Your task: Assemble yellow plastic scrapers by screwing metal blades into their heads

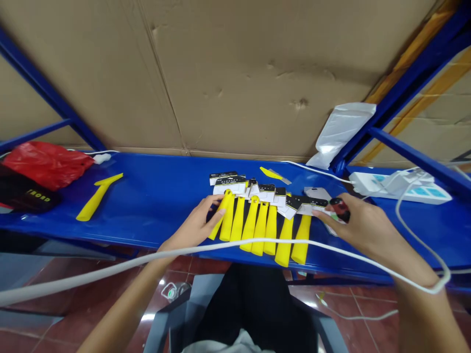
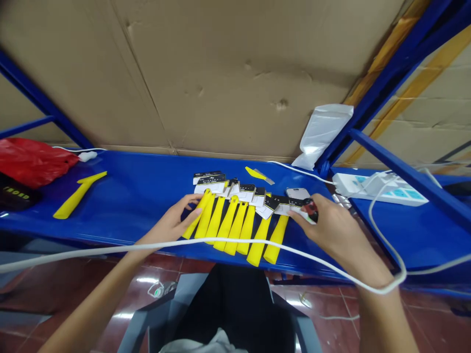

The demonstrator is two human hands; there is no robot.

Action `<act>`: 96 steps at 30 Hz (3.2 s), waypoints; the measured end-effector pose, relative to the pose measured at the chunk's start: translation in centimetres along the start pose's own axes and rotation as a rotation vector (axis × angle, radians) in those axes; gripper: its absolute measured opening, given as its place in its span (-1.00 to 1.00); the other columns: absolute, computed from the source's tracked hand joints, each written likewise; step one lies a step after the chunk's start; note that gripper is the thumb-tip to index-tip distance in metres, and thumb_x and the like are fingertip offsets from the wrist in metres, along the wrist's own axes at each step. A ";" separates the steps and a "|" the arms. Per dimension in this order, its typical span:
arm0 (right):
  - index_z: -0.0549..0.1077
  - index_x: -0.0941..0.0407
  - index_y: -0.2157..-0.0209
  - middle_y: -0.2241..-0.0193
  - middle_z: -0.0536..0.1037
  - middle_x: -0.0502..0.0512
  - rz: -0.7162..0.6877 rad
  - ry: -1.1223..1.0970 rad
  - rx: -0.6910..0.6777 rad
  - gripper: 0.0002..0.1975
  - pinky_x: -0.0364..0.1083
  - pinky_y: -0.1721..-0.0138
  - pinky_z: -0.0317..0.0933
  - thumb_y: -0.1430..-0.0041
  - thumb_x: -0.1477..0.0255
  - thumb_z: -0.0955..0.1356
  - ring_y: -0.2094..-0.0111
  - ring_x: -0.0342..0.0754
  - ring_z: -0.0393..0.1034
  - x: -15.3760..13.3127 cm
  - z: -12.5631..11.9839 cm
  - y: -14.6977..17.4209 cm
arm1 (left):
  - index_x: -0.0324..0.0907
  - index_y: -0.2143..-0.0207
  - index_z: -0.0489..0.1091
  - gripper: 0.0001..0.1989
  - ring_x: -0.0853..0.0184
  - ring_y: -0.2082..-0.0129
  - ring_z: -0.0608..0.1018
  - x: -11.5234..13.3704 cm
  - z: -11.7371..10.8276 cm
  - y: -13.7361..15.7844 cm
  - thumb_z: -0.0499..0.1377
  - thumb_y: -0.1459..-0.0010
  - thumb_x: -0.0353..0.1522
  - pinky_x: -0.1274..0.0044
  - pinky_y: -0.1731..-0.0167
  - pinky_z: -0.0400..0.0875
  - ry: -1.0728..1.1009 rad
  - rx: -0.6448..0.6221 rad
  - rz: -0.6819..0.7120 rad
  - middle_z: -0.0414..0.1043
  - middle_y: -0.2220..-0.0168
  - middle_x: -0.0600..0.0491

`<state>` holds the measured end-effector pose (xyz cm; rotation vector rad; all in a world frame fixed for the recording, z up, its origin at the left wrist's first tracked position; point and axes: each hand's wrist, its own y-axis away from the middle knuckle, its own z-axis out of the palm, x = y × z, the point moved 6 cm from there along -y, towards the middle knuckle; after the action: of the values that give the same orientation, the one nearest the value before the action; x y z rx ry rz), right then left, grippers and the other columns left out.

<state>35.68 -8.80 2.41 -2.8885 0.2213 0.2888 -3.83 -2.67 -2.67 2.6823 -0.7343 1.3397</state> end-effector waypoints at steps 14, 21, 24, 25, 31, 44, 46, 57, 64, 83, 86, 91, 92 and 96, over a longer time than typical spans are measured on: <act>0.42 0.22 -0.34 -0.09 0.69 0.61 -0.261 -0.142 0.242 -0.36 0.37 0.09 0.66 -0.62 -0.02 0.21 -0.16 0.55 0.66 -9.7 6.0 9.3 | 0.14 -0.63 0.17 -0.23 -0.05 -0.68 0.12 0.6 1.9 -2.6 0.17 -0.51 0.12 0.06 -0.65 0.06 0.063 -0.150 0.104 0.10 -0.67 -0.01; 0.43 0.10 -0.32 -0.23 0.61 0.46 -0.301 -0.405 0.105 -0.55 0.33 -0.09 0.62 -0.62 0.13 0.28 -0.05 0.35 0.70 -10.9 6.2 5.5 | 0.05 -0.60 0.29 -0.20 -0.11 -0.62 0.28 0.0 0.9 -4.5 0.15 -0.49 0.18 0.01 -0.60 0.16 0.123 -0.050 0.037 0.23 -0.62 -0.07; 0.49 0.01 -0.12 -0.18 0.62 0.35 -0.327 -0.386 0.145 -0.75 0.29 -0.12 0.60 -0.62 0.22 0.28 -0.15 0.32 0.64 -10.2 4.3 6.1 | 0.07 -0.56 0.37 -0.25 -0.12 -0.61 0.30 -0.6 0.0 -5.0 0.05 -0.53 0.20 -0.02 -0.55 0.28 0.153 -0.078 0.005 0.32 -0.58 -0.05; 0.50 -0.01 -0.04 -0.15 0.62 0.33 -0.318 -0.337 0.188 -0.80 0.32 -0.14 0.58 -0.63 0.24 0.28 -0.16 0.33 0.62 -9.5 3.5 6.7 | 0.07 -0.53 0.40 -0.27 -0.11 -0.61 0.30 -0.9 -0.2 -5.1 0.04 -0.54 0.19 -0.02 -0.54 0.29 0.163 -0.090 0.005 0.34 -0.56 -0.04; 0.49 0.05 0.14 -0.10 0.65 0.45 -0.228 0.059 0.365 -0.74 0.42 -0.13 0.52 -0.55 0.15 0.39 -0.20 0.53 0.53 -2.7 1.3 10.6 | -0.08 -0.22 0.57 -0.48 -0.07 -0.40 0.58 -3.7 -1.6 -6.4 0.23 -0.46 0.06 0.03 -0.37 0.54 0.194 -0.062 0.087 0.56 -0.37 -0.19; 0.43 0.04 0.23 -0.07 0.64 0.55 -0.360 0.010 0.528 -0.71 0.46 -0.13 0.53 -0.52 0.17 0.47 -0.19 0.55 0.60 3.6 3.6 10.9 | -0.07 -0.19 0.59 -0.67 0.03 -0.28 0.58 -3.8 -2.7 -8.5 0.16 -0.51 -0.25 0.06 -0.35 0.46 -0.360 -0.042 0.456 0.65 -0.23 -0.11; 0.42 0.04 0.21 -0.08 0.65 0.54 -0.370 0.002 0.537 -0.71 0.45 -0.12 0.54 -0.52 0.17 0.46 -0.19 0.54 0.61 3.4 3.4 11.0 | -0.05 -0.27 0.58 -0.62 0.04 -0.30 0.58 -3.8 -2.4 -8.6 0.13 -0.54 -0.24 0.06 -0.37 0.45 -0.380 -0.066 0.475 0.63 -0.29 -0.11; 0.39 0.02 0.20 -0.04 0.72 0.36 -0.405 -0.051 0.464 -0.75 0.43 -0.16 0.53 -0.53 0.25 0.47 -0.24 0.49 0.59 3.4 4.0 10.8 | -0.01 -0.44 0.51 -0.48 0.02 -0.48 0.48 -3.9 -1.5 -10.3 0.07 -0.58 -0.14 0.02 -0.52 0.30 -0.455 -0.181 0.496 0.51 -0.46 -0.08; 0.35 -0.01 0.27 -0.15 0.63 0.50 -0.314 -0.040 0.444 -0.69 0.46 -0.11 0.52 -0.53 0.15 0.43 -0.23 0.55 0.58 4.6 4.2 10.4 | -0.04 -0.57 0.34 -0.38 0.07 -0.65 0.21 -5.0 -1.1 -10.3 -0.07 -0.63 -0.09 0.01 -0.65 -0.08 -0.625 -0.280 0.409 0.25 -0.61 -0.05; 0.46 0.03 0.32 -0.07 0.68 0.52 -0.417 -0.048 0.402 -0.53 0.52 -0.21 0.50 -0.52 -0.04 0.39 -0.22 0.55 0.58 5.3 4.3 5.6 | -0.05 -0.67 0.08 -0.23 0.05 -0.72 -0.02 -6.2 -1.3 -10.6 -0.15 -0.61 0.08 0.03 -0.66 -0.22 -0.669 -0.336 0.267 0.01 -0.69 -0.05; 0.49 0.04 0.28 -0.08 0.68 0.51 -0.405 -0.048 0.394 -0.56 0.52 -0.22 0.49 -0.51 -0.03 0.41 -0.25 0.55 0.57 5.4 4.4 5.7 | -0.08 -0.66 0.12 -0.22 0.03 -0.71 0.01 -6.2 -1.3 -10.6 -0.15 -0.61 0.09 0.02 -0.66 -0.22 -0.648 -0.323 0.276 0.04 -0.68 -0.08; 0.47 0.05 0.27 -0.03 0.71 0.49 -0.422 -0.045 0.376 -0.56 0.50 -0.18 0.51 -0.52 -0.03 0.41 -0.17 0.53 0.62 5.7 4.5 5.9 | -0.06 -0.63 0.19 -0.24 0.04 -0.70 0.05 -6.4 -1.3 -10.6 -0.15 -0.61 0.09 0.02 -0.65 -0.21 -0.634 -0.321 0.286 0.09 -0.67 -0.09; 0.47 0.06 0.28 -0.03 0.71 0.50 -0.425 -0.042 0.377 -0.55 0.49 -0.17 0.52 -0.52 -0.02 0.41 -0.14 0.53 0.63 5.7 4.4 6.0 | -0.06 -0.63 0.19 -0.24 0.04 -0.70 0.04 -6.4 -1.3 -10.6 -0.15 -0.61 0.09 0.02 -0.65 -0.21 -0.633 -0.322 0.288 0.09 -0.67 -0.09; 0.46 0.07 0.30 -0.03 0.71 0.53 -0.433 -0.029 0.384 -0.57 0.45 -0.13 0.55 -0.51 0.02 0.44 -0.11 0.55 0.65 5.7 4.1 6.0 | -0.08 -0.64 0.18 -0.24 0.05 -0.70 0.05 -6.3 -1.3 -10.5 -0.16 -0.62 0.08 0.05 -0.66 -0.23 -0.634 -0.334 0.280 0.10 -0.66 -0.09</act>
<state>39.41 -14.30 -4.02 -2.4652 -0.3188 0.1837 -3.43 9.37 -5.07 2.7745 -1.2862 0.3035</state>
